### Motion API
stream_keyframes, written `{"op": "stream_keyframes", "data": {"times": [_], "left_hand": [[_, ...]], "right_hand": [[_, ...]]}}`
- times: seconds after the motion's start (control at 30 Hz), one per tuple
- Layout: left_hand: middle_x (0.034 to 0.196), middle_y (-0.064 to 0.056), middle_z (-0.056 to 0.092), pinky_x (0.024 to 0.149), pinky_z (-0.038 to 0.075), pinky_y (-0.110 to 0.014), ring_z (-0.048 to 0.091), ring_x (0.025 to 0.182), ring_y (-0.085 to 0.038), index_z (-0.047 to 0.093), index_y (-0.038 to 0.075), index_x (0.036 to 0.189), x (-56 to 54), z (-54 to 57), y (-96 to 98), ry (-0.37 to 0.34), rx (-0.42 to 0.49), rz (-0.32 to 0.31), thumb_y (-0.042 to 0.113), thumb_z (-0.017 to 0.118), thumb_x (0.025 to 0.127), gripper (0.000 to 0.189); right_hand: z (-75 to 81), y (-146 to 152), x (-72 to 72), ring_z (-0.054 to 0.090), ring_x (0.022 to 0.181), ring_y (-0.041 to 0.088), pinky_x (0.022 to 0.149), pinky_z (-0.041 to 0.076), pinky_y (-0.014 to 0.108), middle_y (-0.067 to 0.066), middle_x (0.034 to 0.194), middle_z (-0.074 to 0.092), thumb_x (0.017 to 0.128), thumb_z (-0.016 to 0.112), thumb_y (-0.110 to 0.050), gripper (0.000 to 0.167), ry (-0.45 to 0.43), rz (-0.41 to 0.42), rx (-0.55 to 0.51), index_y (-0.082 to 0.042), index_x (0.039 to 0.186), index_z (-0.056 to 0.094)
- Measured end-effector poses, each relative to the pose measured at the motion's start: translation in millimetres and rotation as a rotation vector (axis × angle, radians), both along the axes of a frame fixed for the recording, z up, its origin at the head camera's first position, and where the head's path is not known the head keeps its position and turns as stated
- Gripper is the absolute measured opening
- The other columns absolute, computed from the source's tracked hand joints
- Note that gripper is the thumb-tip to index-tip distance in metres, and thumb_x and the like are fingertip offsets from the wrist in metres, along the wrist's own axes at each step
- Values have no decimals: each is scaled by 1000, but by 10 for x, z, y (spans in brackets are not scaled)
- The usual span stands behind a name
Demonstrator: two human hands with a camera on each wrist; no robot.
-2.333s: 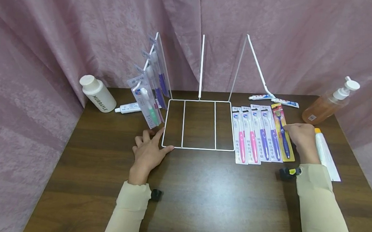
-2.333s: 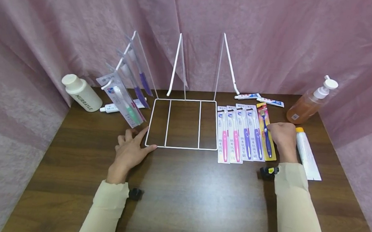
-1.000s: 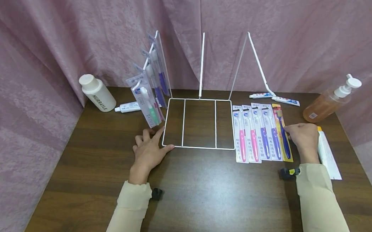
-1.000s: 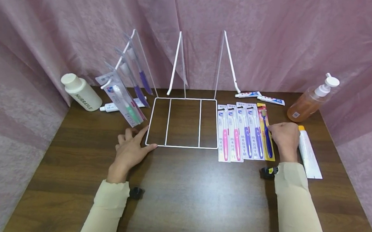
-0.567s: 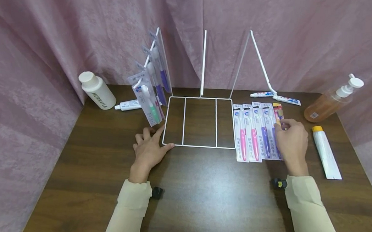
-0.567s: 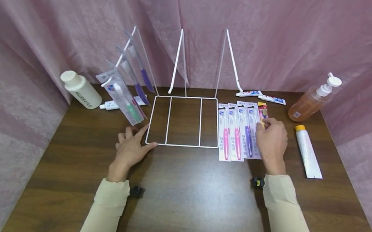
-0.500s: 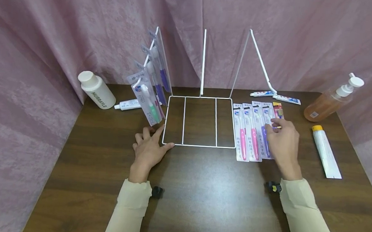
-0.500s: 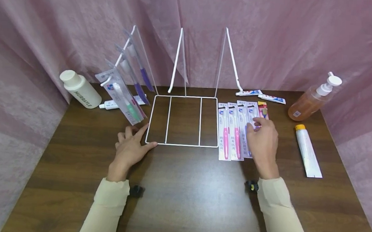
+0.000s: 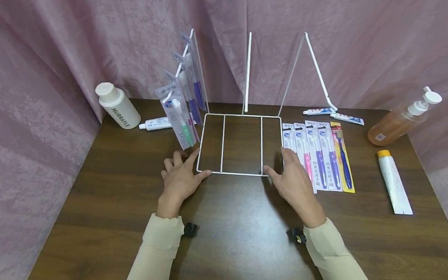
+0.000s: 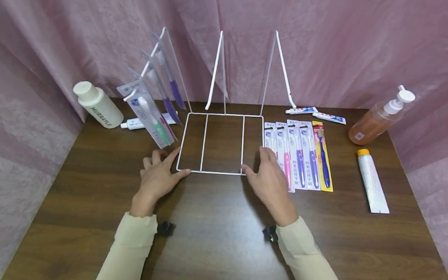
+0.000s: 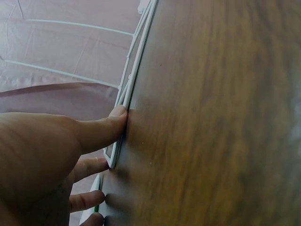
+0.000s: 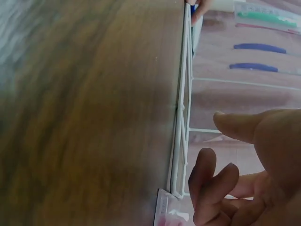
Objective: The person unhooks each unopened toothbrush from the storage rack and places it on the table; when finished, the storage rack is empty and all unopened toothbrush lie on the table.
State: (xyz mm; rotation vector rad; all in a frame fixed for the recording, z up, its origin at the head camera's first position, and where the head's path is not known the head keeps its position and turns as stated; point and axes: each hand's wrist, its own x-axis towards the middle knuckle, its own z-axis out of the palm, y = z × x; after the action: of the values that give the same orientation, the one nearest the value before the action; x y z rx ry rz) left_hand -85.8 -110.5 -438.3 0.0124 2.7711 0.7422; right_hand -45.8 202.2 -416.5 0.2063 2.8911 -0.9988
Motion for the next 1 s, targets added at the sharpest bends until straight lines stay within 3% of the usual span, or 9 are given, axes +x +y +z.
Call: {"op": "stream_keyframes", "data": {"times": [0.2,0.4,0.5,0.83,1.0], "left_hand": [[174,-25,32,117,37,-74,32,147,-57,35,27,182,4,14,-10,-6,-23,-2,55,77,107,89],[173,-24,33,116,37,-74,34,146,-57,37,28,181,-2,4,-11,-3,-21,1,56,77,107,89],[173,-24,34,116,37,-74,34,146,-56,38,28,181,-7,11,-1,3,-27,-3,56,78,106,89],[173,-22,36,116,40,-72,37,145,-54,39,30,180,-23,41,51,13,-50,-9,57,79,105,89],[173,-21,36,116,39,-71,37,144,-52,39,30,180,7,68,30,9,-43,7,56,79,105,89]], "right_hand": [[-246,30,-85,50,157,58,129,44,70,33,177,41,102,85,-50,101,-7,25,11,7,173,39],[-379,48,-129,55,154,57,124,49,69,31,178,38,100,87,-44,105,-36,23,35,8,174,34],[-344,41,-117,55,153,57,122,50,70,30,180,36,101,86,-42,105,-54,24,46,10,174,32],[9,-71,-31,49,156,60,118,51,72,31,186,20,110,77,-41,104,-179,31,60,16,175,19],[-98,-45,-59,55,151,60,112,54,71,30,186,23,107,78,-44,105,-161,41,58,17,174,23]]}}
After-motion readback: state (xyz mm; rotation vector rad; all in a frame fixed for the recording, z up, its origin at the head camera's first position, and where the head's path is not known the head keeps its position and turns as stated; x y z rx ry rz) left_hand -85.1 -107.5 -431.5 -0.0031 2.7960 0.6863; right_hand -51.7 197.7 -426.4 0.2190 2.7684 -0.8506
